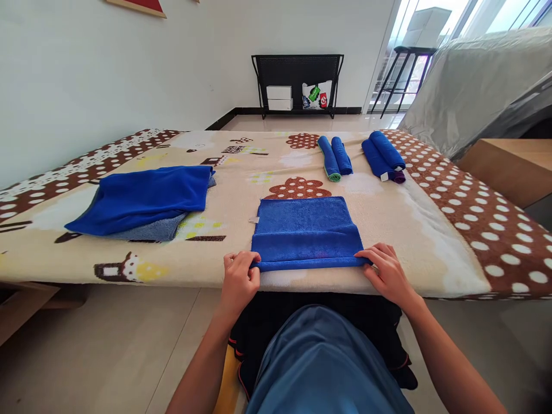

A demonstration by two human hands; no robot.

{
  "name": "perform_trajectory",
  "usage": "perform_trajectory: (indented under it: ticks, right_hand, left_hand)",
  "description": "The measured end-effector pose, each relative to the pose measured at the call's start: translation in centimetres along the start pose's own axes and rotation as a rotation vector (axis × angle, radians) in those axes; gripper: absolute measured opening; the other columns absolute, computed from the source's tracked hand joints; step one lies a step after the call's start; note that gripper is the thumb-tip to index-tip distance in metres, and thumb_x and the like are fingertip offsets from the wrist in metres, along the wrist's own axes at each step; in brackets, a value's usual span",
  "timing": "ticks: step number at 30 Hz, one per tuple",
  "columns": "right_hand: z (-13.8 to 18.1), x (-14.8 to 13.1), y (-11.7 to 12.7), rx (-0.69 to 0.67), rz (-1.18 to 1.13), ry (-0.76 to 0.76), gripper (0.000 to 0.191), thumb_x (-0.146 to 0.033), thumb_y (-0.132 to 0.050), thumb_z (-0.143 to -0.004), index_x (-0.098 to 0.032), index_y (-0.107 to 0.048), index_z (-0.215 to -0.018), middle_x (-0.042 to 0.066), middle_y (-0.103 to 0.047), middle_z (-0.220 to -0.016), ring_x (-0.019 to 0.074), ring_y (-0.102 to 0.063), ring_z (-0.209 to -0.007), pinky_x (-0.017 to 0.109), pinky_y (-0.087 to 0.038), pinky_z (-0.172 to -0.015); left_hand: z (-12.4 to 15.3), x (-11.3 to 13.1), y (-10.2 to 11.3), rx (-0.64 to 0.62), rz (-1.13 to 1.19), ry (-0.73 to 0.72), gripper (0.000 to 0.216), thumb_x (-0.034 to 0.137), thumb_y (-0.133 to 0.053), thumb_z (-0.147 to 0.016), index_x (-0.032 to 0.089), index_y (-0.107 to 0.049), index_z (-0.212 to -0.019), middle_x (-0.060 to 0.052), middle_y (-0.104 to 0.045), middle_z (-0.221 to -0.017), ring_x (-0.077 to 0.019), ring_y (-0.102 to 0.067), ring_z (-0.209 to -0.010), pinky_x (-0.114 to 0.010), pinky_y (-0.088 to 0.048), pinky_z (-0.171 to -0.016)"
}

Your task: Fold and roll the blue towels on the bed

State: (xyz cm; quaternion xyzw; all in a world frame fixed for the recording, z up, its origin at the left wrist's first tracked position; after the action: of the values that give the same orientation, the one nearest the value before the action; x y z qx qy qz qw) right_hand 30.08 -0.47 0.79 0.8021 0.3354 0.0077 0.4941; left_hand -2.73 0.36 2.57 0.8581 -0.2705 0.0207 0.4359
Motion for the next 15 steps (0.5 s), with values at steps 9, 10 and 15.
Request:
perform_trajectory:
  ticks: [9, 10, 15]
  right_hand:
    - [-2.5, -2.9, -1.6, 0.121, 0.132, -0.067, 0.034, -0.008, -0.047, -0.086, -0.018, -0.067, -0.112, 0.009, -0.067, -0.114, 0.0246, -0.055, -0.110, 0.043, -0.042, -0.097]
    - [-2.8, -4.3, -2.3, 0.102, 0.101, -0.014, 0.039, -0.007, -0.046, -0.087, -0.019, -0.065, -0.120, 0.009, -0.067, -0.118, 0.0239, -0.056, -0.113, 0.043, -0.042, -0.099]
    - [-3.5, -9.2, -5.0, -0.007, 0.019, 0.174, 0.046, -0.012, -0.042, -0.095, -0.018, -0.057, -0.138, 0.009, -0.064, -0.133, 0.0223, -0.059, -0.120, 0.043, -0.045, -0.105]
  left_hand:
    - [-0.8, 4.3, -1.3, 0.032, -0.110, -0.040, 0.034, 0.001, -0.046, -0.087, 0.022, -0.062, -0.109, -0.007, -0.072, -0.110, -0.0245, -0.065, -0.108, -0.048, -0.035, -0.102]
    - [-0.9, 5.7, -2.1, -0.006, -0.064, -0.104, 0.036, 0.003, -0.046, -0.089, 0.021, -0.061, -0.116, -0.008, -0.071, -0.116, -0.0246, -0.064, -0.113, -0.047, -0.037, -0.103]
    - [-0.5, 10.5, -4.9, -0.114, 0.088, -0.325, 0.046, 0.007, -0.043, -0.095, 0.018, -0.055, -0.137, -0.010, -0.067, -0.131, -0.0226, -0.062, -0.124, -0.043, -0.047, -0.107]
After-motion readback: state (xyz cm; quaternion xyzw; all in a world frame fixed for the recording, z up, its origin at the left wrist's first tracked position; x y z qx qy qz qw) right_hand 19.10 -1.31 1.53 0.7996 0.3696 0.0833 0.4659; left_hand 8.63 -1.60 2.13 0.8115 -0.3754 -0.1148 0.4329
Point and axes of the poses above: each hand's wrist, its own z-axis away from the middle knuckle, its own y-axis out of the back of the hand, x = y × z, the point moved 10 cm from there along -z, towards the middle knuckle
